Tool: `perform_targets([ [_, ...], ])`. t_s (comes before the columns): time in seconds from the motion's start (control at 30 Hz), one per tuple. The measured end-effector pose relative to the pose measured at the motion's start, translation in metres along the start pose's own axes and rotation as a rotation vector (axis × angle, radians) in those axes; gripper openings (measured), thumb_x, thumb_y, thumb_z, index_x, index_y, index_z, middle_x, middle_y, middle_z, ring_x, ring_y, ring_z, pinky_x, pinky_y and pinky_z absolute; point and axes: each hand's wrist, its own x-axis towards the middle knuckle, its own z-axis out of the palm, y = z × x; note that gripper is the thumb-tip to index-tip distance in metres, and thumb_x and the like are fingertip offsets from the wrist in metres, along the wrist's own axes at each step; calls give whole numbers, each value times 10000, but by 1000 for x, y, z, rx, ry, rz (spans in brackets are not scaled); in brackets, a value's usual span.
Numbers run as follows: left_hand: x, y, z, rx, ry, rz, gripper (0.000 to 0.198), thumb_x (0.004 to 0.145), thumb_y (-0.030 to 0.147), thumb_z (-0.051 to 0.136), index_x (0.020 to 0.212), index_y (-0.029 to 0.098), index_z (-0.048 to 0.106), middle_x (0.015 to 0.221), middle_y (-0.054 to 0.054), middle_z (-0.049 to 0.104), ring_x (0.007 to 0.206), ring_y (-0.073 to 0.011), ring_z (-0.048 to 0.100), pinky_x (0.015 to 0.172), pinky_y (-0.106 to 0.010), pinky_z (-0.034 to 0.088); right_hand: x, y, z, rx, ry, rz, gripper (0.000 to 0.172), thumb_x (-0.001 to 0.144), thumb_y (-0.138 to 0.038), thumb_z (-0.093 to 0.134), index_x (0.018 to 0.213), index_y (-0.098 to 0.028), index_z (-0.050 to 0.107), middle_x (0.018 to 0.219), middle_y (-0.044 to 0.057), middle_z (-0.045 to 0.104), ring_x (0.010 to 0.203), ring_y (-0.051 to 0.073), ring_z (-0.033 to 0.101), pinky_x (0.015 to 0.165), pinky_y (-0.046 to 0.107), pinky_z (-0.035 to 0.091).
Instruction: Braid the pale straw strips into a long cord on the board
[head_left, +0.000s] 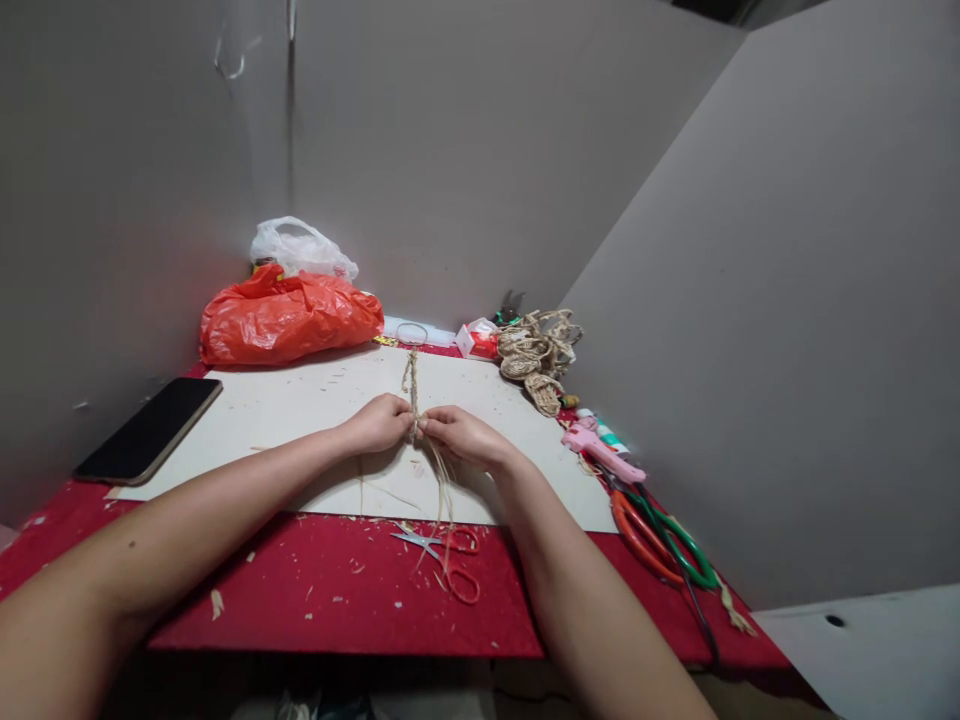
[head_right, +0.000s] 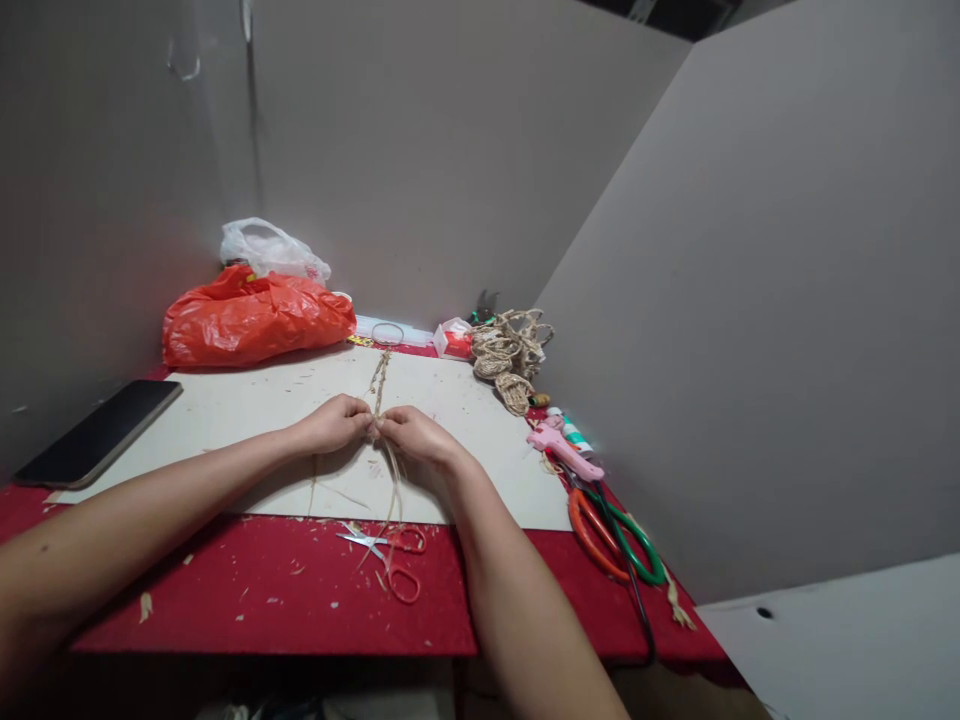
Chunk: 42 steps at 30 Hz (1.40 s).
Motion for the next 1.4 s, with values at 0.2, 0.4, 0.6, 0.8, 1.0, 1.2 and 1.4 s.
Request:
perform_targets([
  [0.2, -4, 8, 2, -356, -140, -323, 221, 738, 247, 469, 537, 192, 396, 364, 80, 215, 319, -50, 144, 378, -243, 82, 2, -1, 11, -544, 236, -234, 201, 760, -170, 418, 639, -129, 572, 591, 1, 538, 573, 106, 435, 550, 222, 307],
  [0.4, -5, 10, 2, -386, -79, -372, 172, 725, 190, 484, 560, 176, 439, 343, 77, 238, 310, -42, 146, 381, -242, 72, -3, -6, 3, -621, 222, -221, 246, 772, -198, 421, 668, -116, 628, 630, 36, 601, 590, 125, 480, 565, 227, 333],
  [0.6, -5, 8, 3, -326, -50, -374, 146, 718, 207, 490, 577, 174, 475, 310, 79, 239, 286, -49, 156, 375, -248, 75, -9, -17, 2, -587, 287, -132, 246, 747, -189, 426, 670, -117, 648, 560, 11, 564, 532, 109, 443, 531, 212, 328],
  [0.8, -5, 8, 2, -341, -56, -389, 156, 742, 206, 478, 592, 166, 488, 306, 81, 230, 288, -48, 141, 377, -239, 74, -7, -9, -5, -603, 285, -114, 256, 740, -209, 447, 707, -117, 684, 598, 26, 621, 554, 122, 489, 534, 214, 342],
  [1.0, -4, 9, -3, -435, -100, -422, 147, 748, 189, 477, 604, 158, 490, 322, 85, 212, 302, -37, 122, 384, -231, 59, -8, 6, -42, -667, 523, -17, 242, 743, -172, 462, 763, -116, 696, 787, 103, 692, 711, 175, 579, 653, 254, 394],
  [1.2, 0, 5, -11, -542, -206, -439, 118, 752, 204, 474, 647, 154, 498, 368, 94, 194, 315, -33, 109, 377, -211, 35, -19, -7, -39, -128, 501, -158, 349, 770, -220, 461, 1098, -131, 541, 765, 56, 679, 584, 120, 540, 550, 232, 393],
  [1.4, 5, -5, -21, -725, -318, -453, 117, 771, 244, 504, 694, 155, 498, 405, 111, 154, 344, -30, 80, 353, -181, 57, -13, -15, -14, 293, 310, -128, 230, 636, -316, 681, 701, -150, 535, 666, 17, 655, 529, 76, 500, 507, 201, 365],
])
